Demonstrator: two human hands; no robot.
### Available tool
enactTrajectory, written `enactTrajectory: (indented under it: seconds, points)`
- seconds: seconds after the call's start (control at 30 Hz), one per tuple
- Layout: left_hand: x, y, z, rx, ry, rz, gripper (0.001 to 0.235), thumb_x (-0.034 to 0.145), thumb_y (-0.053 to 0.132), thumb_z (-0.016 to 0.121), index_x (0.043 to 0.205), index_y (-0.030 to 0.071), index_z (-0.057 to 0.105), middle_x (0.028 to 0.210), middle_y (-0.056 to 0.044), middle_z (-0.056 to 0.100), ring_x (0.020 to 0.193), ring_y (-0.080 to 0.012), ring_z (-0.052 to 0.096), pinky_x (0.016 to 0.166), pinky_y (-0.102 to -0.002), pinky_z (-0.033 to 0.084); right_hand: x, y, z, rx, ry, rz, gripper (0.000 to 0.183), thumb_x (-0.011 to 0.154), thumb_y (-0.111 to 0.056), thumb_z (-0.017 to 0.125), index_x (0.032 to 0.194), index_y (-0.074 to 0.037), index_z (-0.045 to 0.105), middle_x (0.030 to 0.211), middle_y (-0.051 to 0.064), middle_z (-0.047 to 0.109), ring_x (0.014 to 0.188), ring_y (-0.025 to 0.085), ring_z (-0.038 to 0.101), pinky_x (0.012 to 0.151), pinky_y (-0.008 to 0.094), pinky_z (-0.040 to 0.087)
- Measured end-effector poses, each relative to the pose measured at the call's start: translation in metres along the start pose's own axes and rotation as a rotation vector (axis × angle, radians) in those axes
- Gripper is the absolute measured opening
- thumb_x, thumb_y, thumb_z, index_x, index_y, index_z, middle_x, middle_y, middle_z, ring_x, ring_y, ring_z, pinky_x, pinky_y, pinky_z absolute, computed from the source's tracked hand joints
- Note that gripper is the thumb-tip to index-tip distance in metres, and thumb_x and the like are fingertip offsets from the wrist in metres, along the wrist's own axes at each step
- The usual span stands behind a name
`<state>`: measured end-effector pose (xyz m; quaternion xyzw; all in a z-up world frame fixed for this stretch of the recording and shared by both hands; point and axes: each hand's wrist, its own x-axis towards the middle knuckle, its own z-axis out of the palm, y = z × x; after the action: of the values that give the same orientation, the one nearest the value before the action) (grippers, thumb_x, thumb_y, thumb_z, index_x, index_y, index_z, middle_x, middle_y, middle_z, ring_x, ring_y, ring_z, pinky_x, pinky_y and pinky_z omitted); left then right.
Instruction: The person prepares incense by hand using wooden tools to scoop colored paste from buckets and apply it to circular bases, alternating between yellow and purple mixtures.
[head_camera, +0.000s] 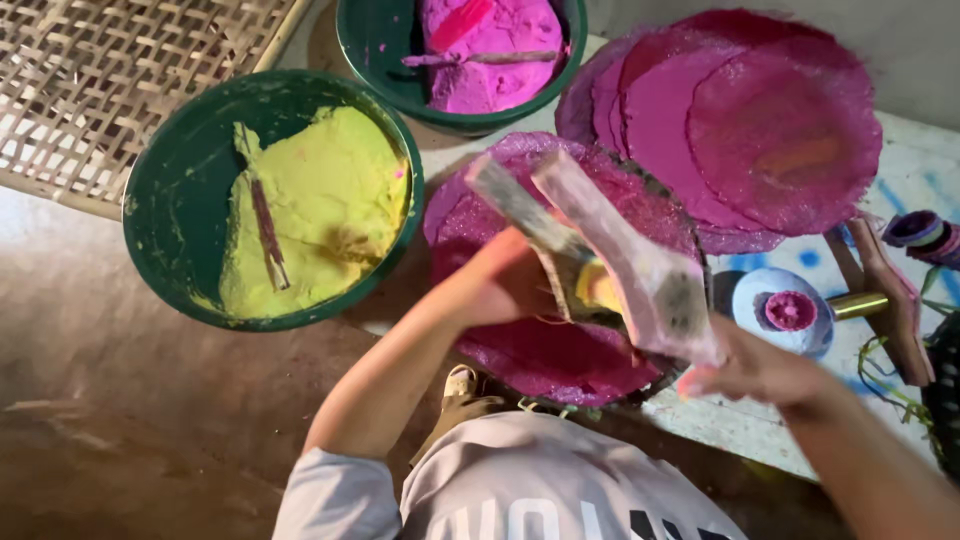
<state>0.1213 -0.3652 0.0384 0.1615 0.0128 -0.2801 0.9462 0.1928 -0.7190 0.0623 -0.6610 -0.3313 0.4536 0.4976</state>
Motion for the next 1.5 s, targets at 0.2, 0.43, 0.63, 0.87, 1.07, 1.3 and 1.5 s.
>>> enactTrajectory:
  seconds: [0.2, 0.43, 0.63, 0.87, 1.07, 1.3, 1.5]
  points:
    - [-0.041, 0.013, -0.08, 1.988, 1.081, 0.547, 0.053, 0.092, 0.005, 0.066, 0.14, 0.0, 0.043, 0.143, -0.027, 0.044, 0.127, -0.0457, 0.045, 0.099, -0.047, 0.045, -0.028, 0.035, 0.047, 0.348, 0.274, -0.155, 0.112, 0.074, -0.052, 0.083, 0.155, 0.009, 0.034, 0.144, 0.025, 0.055, 0.134, 0.037, 0.053, 0.113, 0.047, 0.04]
    - [-0.057, -0.047, -0.069, 1.554, 0.972, 0.763, 0.072, 0.087, -0.005, 0.059, 0.154, 0.01, 0.037, 0.148, -0.024, 0.043, 0.13, -0.0448, 0.051, 0.107, -0.044, 0.046, -0.024, 0.027, 0.073, 0.619, 0.497, -0.112, 0.109, 0.077, -0.055, 0.08, 0.153, 0.01, 0.036, 0.131, 0.023, 0.056, 0.119, 0.035, 0.056, 0.106, 0.052, 0.042]
    - [-0.054, -0.054, -0.008, 2.279, 1.165, 0.839, 0.06, 0.079, 0.021, 0.071, 0.136, 0.017, 0.052, 0.131, -0.018, 0.056, 0.114, -0.0384, 0.059, 0.092, -0.051, 0.049, -0.02, 0.035, 0.072, 0.619, 0.415, -0.215, 0.115, 0.075, -0.053, 0.084, 0.157, 0.006, 0.03, 0.136, 0.019, 0.054, 0.124, 0.032, 0.054, 0.111, 0.049, 0.039]
    - [0.021, -0.063, -0.029, 2.04, 0.728, 0.328, 0.033, 0.094, 0.021, 0.066, 0.122, 0.006, 0.058, 0.111, -0.014, 0.063, 0.083, -0.037, 0.069, 0.071, -0.048, 0.055, -0.016, 0.02, 0.067, 0.581, 0.382, -0.145, 0.125, 0.075, -0.066, 0.078, 0.163, 0.001, 0.019, 0.126, 0.02, 0.056, 0.116, 0.035, 0.06, 0.107, 0.05, 0.044]
    - [-0.043, -0.029, -0.024, 1.967, 0.913, 0.267, 0.028, 0.091, 0.03, 0.071, 0.111, 0.013, 0.064, 0.108, -0.012, 0.066, 0.091, -0.0348, 0.069, 0.074, -0.048, 0.054, -0.012, 0.022, 0.062, 0.533, 0.249, -0.1, 0.119, 0.082, -0.067, 0.072, 0.167, 0.0, 0.023, 0.123, 0.021, 0.059, 0.105, 0.032, 0.061, 0.089, 0.048, 0.049]
    - [-0.04, 0.032, 0.005, 0.111, -0.275, 0.586, 0.082, 0.1, 0.055, 0.058, 0.161, 0.005, 0.037, 0.164, -0.022, 0.044, 0.151, -0.0361, 0.046, 0.127, -0.045, 0.036, 0.024, 0.022, 0.054, 0.538, -0.271, 0.183, 0.098, 0.098, -0.073, 0.041, 0.157, 0.005, 0.035, 0.131, 0.022, 0.063, 0.112, 0.032, 0.063, 0.096, 0.047, 0.051]
    - [-0.015, 0.025, -0.004, 0.106, -0.466, 0.672, 0.065, 0.092, 0.031, 0.062, 0.149, 0.003, 0.049, 0.133, -0.014, 0.056, 0.127, -0.0312, 0.05, 0.115, -0.044, 0.038, 0.02, -0.007, -0.006, 0.136, -0.279, 0.382, 0.096, 0.097, -0.078, 0.033, 0.154, -0.002, 0.042, 0.145, 0.013, 0.057, 0.129, 0.022, 0.056, 0.106, 0.035, 0.046]
